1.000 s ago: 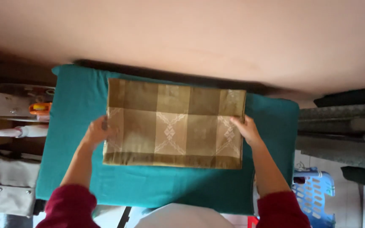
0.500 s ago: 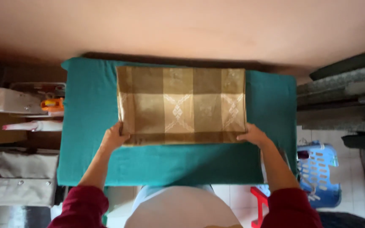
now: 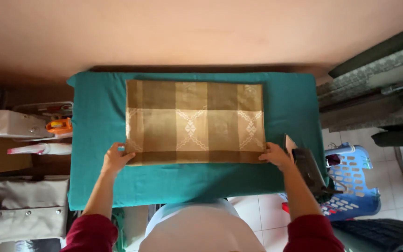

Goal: Ironing a piece of patterned cloth on an ironing board.

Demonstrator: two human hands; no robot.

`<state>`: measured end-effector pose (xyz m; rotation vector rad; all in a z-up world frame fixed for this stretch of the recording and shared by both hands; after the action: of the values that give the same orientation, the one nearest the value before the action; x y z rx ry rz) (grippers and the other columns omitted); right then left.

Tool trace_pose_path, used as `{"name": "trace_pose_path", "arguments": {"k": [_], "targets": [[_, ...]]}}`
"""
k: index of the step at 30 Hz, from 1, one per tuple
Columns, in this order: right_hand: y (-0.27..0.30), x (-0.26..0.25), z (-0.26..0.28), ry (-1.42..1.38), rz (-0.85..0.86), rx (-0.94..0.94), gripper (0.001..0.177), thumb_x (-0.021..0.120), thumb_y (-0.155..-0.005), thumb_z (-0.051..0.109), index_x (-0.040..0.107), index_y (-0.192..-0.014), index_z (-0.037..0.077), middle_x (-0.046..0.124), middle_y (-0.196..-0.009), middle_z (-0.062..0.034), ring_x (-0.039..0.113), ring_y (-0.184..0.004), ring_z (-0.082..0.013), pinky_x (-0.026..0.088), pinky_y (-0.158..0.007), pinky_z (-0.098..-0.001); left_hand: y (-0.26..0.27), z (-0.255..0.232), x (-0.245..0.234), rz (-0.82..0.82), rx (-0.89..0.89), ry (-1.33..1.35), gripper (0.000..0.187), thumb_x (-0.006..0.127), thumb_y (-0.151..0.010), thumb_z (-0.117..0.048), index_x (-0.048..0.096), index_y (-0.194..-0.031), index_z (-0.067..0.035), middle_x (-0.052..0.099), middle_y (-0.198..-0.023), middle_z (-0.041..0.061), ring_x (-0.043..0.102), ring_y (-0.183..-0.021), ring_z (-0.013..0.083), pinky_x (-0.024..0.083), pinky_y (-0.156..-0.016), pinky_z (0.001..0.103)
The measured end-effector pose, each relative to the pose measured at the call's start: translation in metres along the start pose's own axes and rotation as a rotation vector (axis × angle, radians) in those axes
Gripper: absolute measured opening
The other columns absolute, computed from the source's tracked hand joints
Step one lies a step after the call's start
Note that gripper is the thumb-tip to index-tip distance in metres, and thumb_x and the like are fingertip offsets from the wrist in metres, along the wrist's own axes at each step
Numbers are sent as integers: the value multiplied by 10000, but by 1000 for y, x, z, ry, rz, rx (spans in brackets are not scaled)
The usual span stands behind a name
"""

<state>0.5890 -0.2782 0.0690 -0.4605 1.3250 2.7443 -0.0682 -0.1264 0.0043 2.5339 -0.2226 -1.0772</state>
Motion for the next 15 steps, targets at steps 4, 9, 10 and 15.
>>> {"name": "trace_pose_path", "arguments": {"k": [4, 9, 10, 15], "targets": [[-34, -7, -50, -75, -107, -65, 582, 779, -707, -8, 604, -1262, 19, 742, -1083, -216, 712, -954, -307, 562, -775, -415, 2, 2, 9, -142, 91, 60, 606, 911, -725, -354, 613, -1153, -45, 778, -829, 125, 747, -730, 238, 569, -660, 373], [84, -29, 18, 645, -984, -537, 234, 730, -849, 160, 662, -1048, 58, 682, -1026, -184, 656, -1026, -370, 527, -894, -464, 54, -79, -16, -356, 106, -206, 701, 842, -746, -290, 538, -1328, -44, 710, -1109, 174, 668, -1035, 396, 512, -850, 551], [100, -36, 21, 643, -986, -527, 234, 730, -849, 160, 662, -1048, 58, 682, -1026, -184, 656, -1026, -370, 527, -894, -464, 58, -91, -10, -349, 111, -210, 701, 842, -746, -290, 538, -1328, -44, 710, -1109, 174, 668, -1035, 396, 512, -850, 551], [124, -78, -9, 1150, -1327, -109, 567, 616, -965, 580, 711, -972, 21, 693, -1013, -230, 664, -994, -419, 513, -788, -513, 64, -142, 51, -370, 594, -404, 828, 732, -861, -272, 371, -1590, -118, 334, -1657, 139, 276, -1551, 356, 219, -1243, 624]]}}
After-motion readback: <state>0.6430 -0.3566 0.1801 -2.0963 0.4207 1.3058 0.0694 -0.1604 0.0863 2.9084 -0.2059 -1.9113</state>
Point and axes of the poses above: each hand's wrist, its own y-axis away from the middle knuckle, its own x-axis out of the palm, z = x × y, the point moved 3 cm from there along -y, towards the middle knuckle
